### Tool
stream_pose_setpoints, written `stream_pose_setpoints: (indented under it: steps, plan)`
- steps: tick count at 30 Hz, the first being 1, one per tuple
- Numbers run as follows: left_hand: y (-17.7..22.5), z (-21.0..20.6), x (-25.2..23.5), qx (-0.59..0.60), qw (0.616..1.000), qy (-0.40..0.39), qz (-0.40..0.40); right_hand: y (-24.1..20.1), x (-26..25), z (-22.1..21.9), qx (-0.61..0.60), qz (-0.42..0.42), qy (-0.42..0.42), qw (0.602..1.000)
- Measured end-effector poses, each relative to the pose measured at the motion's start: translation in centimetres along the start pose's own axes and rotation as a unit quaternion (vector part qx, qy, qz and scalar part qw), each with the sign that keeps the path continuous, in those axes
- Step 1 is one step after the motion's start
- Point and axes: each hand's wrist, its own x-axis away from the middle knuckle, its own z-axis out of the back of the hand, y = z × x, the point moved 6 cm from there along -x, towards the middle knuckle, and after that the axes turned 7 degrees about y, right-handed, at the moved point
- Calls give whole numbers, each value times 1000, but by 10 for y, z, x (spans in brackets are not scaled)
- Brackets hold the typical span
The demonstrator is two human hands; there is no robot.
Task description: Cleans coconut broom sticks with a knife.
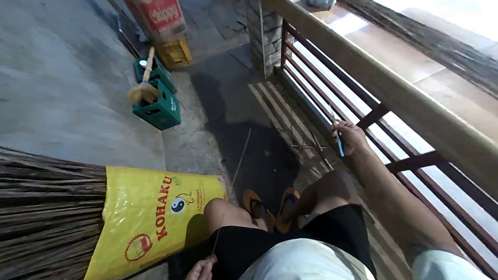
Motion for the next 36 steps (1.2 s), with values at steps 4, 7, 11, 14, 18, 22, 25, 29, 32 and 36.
stream_pose_setpoints:
  steps: [4,7,11,14,18,22,25,29,32,36]
  plan:
    - [43,-39,-10,67,998,9,-6,33,73,-47,65,-36,-143,987]
    - [87,-84,-21,124,992,-30,-21,78,160,-104,79,-114,-346,928]
    - [121,-128,-21,139,983,-114,-43,119,231,-152,24,-197,-465,863]
    - [118,-131,-15,133,982,-122,-54,110,215,-161,11,-158,-424,891]
    - [74,-104,-5,46,993,-98,-36,68,150,-145,31,-90,-297,950]
    - [31,-81,4,-11,998,-62,-30,58,102,-125,7,-99,-205,974]
    - [30,-83,2,13,998,-47,-43,68,114,-133,49,-94,-268,958]
    - [61,-105,-5,65,994,-67,-52,111,193,-153,95,-101,-410,902]
    - [82,-117,-11,123,988,-84,-49,143,253,-155,124,-128,-513,839]
    - [94,-124,-10,168,979,-111,-31,145,256,-154,92,-139,-538,826]
